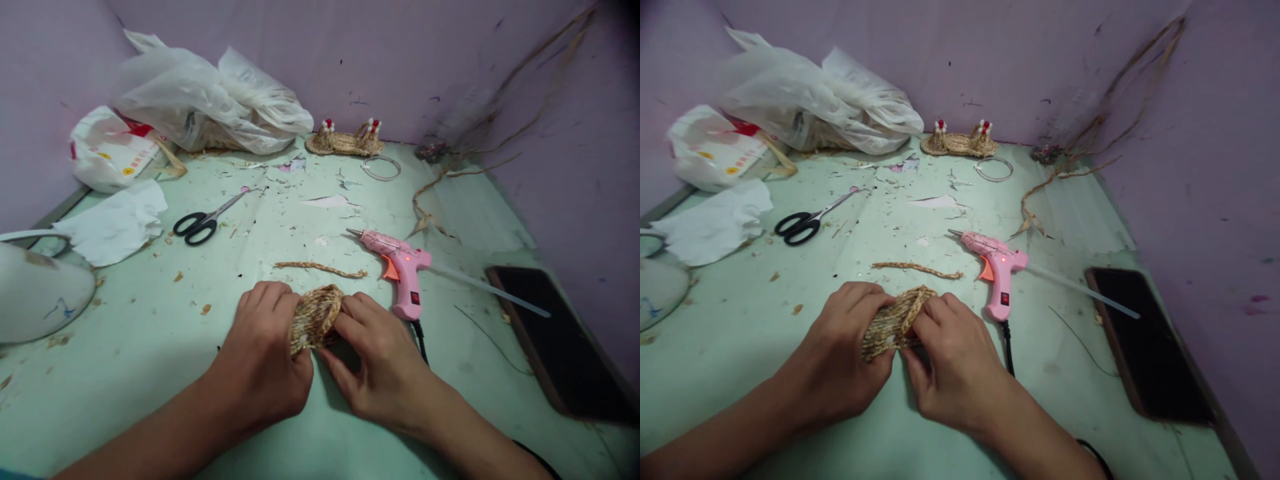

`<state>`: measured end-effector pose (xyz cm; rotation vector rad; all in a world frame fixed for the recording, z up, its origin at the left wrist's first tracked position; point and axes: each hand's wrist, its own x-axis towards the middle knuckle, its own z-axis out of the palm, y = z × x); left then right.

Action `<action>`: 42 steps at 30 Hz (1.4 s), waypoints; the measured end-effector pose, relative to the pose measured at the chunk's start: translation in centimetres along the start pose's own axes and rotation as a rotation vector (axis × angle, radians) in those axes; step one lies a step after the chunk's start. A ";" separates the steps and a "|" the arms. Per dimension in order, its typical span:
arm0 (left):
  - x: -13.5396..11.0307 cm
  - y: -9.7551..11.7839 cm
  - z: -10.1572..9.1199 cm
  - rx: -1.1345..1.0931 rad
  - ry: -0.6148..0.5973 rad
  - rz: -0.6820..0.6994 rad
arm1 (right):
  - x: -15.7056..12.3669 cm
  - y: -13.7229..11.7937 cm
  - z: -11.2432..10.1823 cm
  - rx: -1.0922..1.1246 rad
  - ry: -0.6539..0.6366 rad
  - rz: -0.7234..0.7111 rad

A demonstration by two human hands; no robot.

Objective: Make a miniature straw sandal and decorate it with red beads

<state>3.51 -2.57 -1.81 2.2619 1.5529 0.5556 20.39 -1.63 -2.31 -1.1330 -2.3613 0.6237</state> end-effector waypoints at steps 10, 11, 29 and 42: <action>0.6 -0.3 0.3 -0.033 0.018 -0.005 | 0.3 0.4 0.8 0.005 0.095 -0.013; 0.7 -0.4 0.3 -0.040 0.015 -0.010 | 0.3 0.5 0.6 0.021 0.076 -0.018; 0.9 -0.5 0.1 -0.037 -0.004 -0.002 | 0.8 0.9 0.6 0.022 0.133 -0.052; 0.8 -0.7 0.8 -0.040 0.117 0.033 | -0.1 1.0 -3.2 0.227 0.322 0.336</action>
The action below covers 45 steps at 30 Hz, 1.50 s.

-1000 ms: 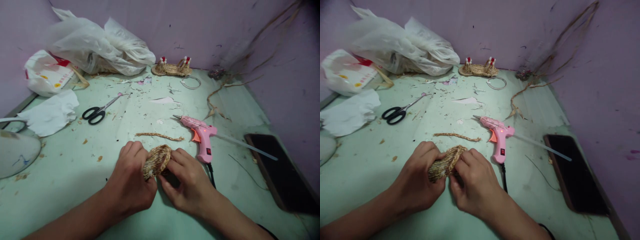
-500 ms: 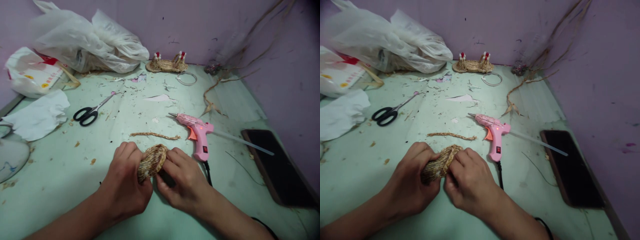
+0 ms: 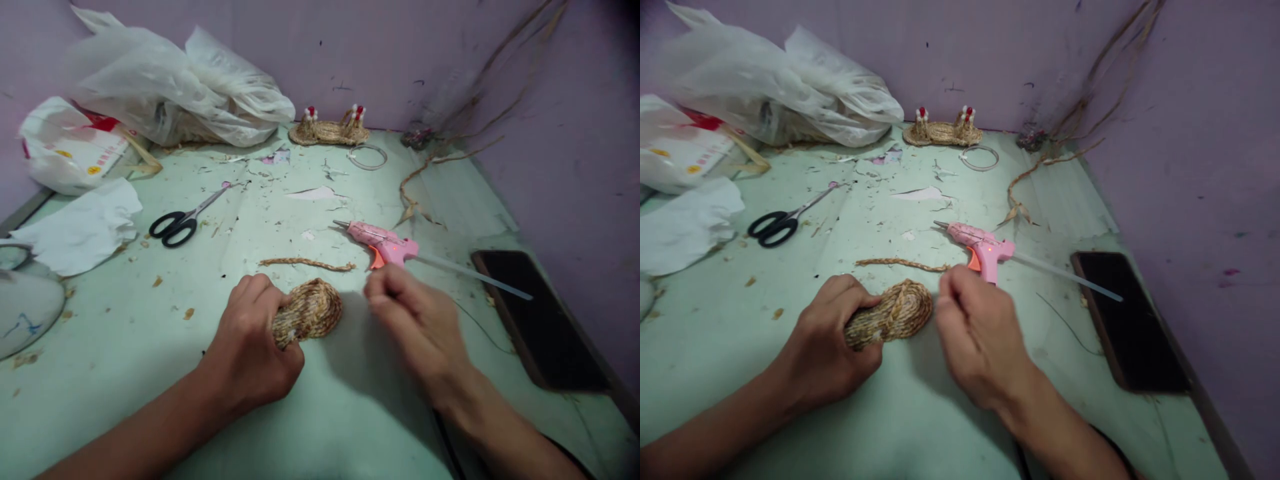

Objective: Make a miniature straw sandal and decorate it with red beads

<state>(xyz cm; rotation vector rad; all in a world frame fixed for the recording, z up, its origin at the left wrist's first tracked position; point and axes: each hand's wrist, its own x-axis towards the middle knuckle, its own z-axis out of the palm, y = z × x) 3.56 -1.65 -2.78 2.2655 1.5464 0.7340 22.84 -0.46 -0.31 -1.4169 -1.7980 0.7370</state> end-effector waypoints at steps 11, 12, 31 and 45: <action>0.0 -0.1 -0.1 0.065 -0.006 -0.001 | 1.4 1.8 -4.5 -0.785 -0.042 0.498; 0.0 -0.1 -0.1 0.065 -0.004 0.000 | 1.5 1.6 -4.2 -0.801 -0.091 0.505; -0.2 0.0 -0.6 0.040 -0.047 -0.007 | -1.9 3.1 -5.7 0.363 0.089 0.472; 0.0 0.1 -0.4 0.049 -0.021 -0.011 | -8.6 2.2 -3.8 0.099 -0.198 0.240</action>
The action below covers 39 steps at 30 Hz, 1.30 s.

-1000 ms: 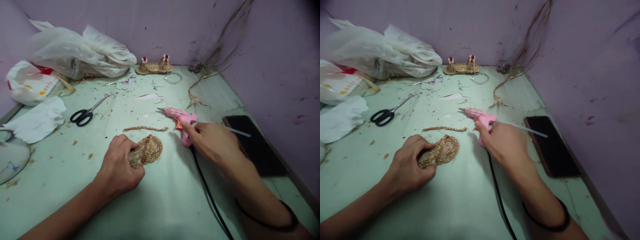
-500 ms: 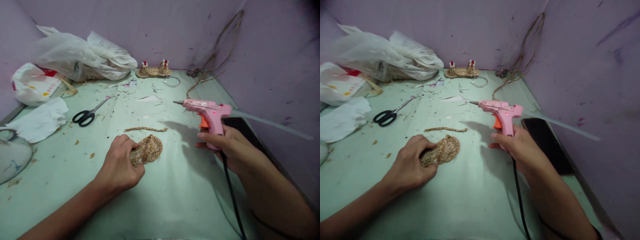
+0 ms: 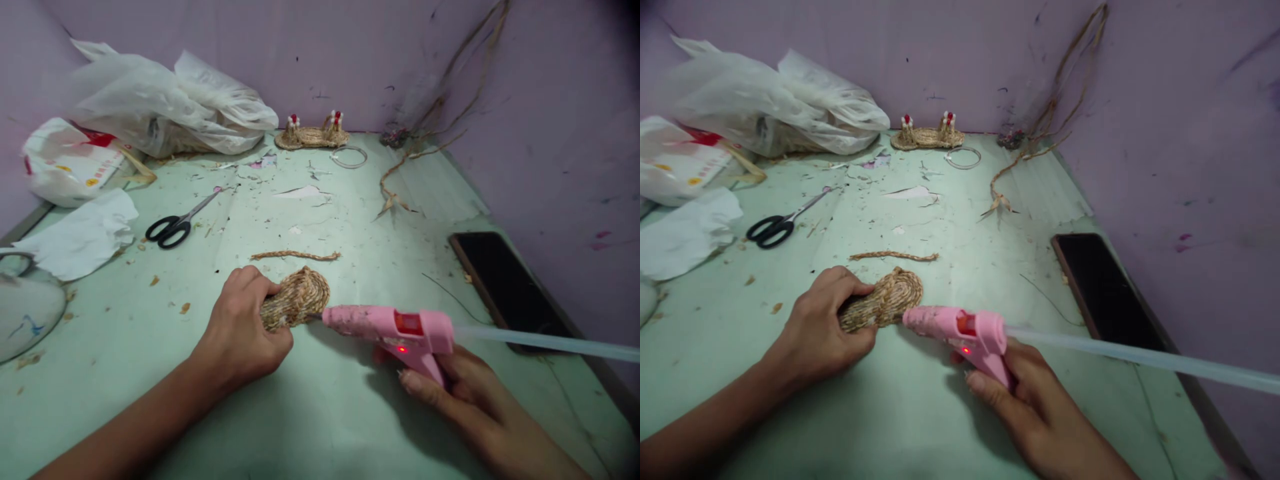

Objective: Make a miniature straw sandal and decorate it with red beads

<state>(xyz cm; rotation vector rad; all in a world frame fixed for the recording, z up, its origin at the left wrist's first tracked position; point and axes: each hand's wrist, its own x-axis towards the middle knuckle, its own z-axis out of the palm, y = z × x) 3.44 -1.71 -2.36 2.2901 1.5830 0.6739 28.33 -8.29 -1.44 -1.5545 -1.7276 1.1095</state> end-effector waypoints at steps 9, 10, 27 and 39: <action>0.0 0.0 0.0 0.000 0.008 0.002 | -0.1 0.4 0.5 -0.184 0.013 -0.090; 0.0 0.0 0.0 -0.001 0.009 0.003 | -0.1 0.4 0.6 -0.189 0.025 -0.096; -0.1 -0.1 0.0 -0.018 0.002 -0.005 | 0.2 -0.2 1.1 -0.219 0.075 -0.129; -0.1 -0.1 0.0 -0.024 0.011 0.008 | 0.3 -0.3 0.9 -0.184 0.022 -0.102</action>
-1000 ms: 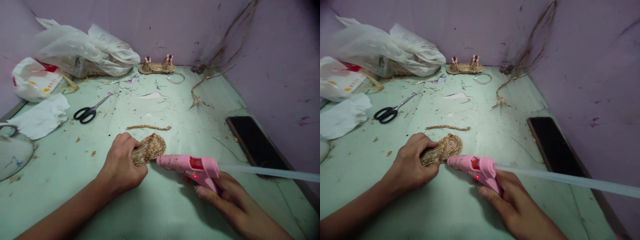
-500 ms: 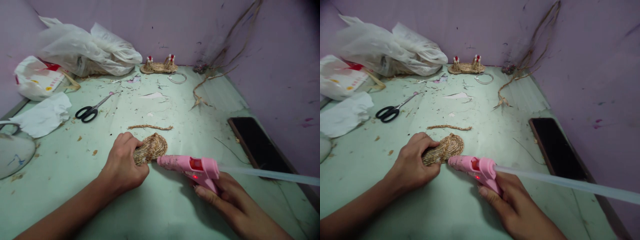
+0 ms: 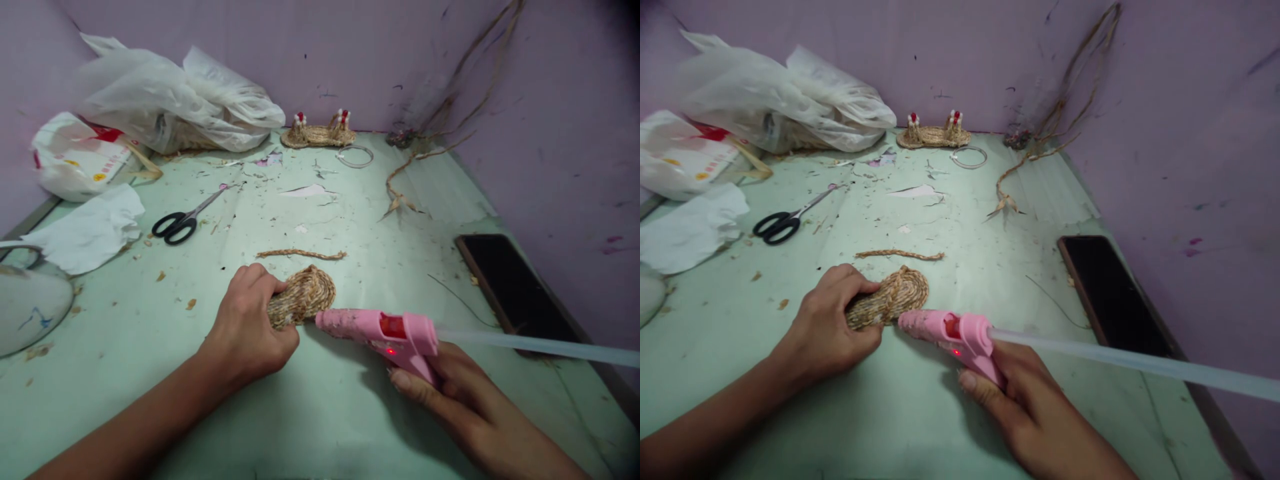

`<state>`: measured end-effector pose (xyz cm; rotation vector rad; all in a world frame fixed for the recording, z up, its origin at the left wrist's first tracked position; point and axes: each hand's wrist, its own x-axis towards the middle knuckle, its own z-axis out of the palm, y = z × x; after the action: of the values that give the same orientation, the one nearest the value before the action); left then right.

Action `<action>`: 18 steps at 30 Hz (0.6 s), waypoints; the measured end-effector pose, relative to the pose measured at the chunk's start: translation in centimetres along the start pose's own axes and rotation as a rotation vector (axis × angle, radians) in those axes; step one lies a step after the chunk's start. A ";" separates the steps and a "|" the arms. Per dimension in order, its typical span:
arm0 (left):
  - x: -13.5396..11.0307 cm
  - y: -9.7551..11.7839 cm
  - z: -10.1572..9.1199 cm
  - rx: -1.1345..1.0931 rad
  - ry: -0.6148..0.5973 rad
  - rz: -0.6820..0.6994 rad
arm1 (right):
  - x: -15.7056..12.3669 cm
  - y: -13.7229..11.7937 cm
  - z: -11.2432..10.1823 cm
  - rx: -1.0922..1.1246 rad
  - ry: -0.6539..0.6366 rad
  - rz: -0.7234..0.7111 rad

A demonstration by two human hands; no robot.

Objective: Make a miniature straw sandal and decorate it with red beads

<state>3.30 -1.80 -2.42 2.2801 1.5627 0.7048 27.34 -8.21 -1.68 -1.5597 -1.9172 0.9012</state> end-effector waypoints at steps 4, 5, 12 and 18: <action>0.1 -0.1 0.2 0.002 0.003 0.005 | 0.2 -0.2 -0.3 0.076 -0.016 0.077; 0.1 -0.1 0.2 0.005 0.006 0.008 | 0.2 -0.2 -0.4 0.100 -0.033 0.110; 0.0 -0.2 0.1 -0.012 0.000 0.005 | 1.5 1.8 -2.3 0.433 0.057 0.252; -0.1 -0.3 0.1 -0.048 -0.022 0.000 | 8.6 2.7 -3.9 0.581 0.199 0.510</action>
<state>3.06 -1.78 -2.72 2.2460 1.5194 0.7073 30.09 1.18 -1.42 -1.6958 -0.9933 1.3068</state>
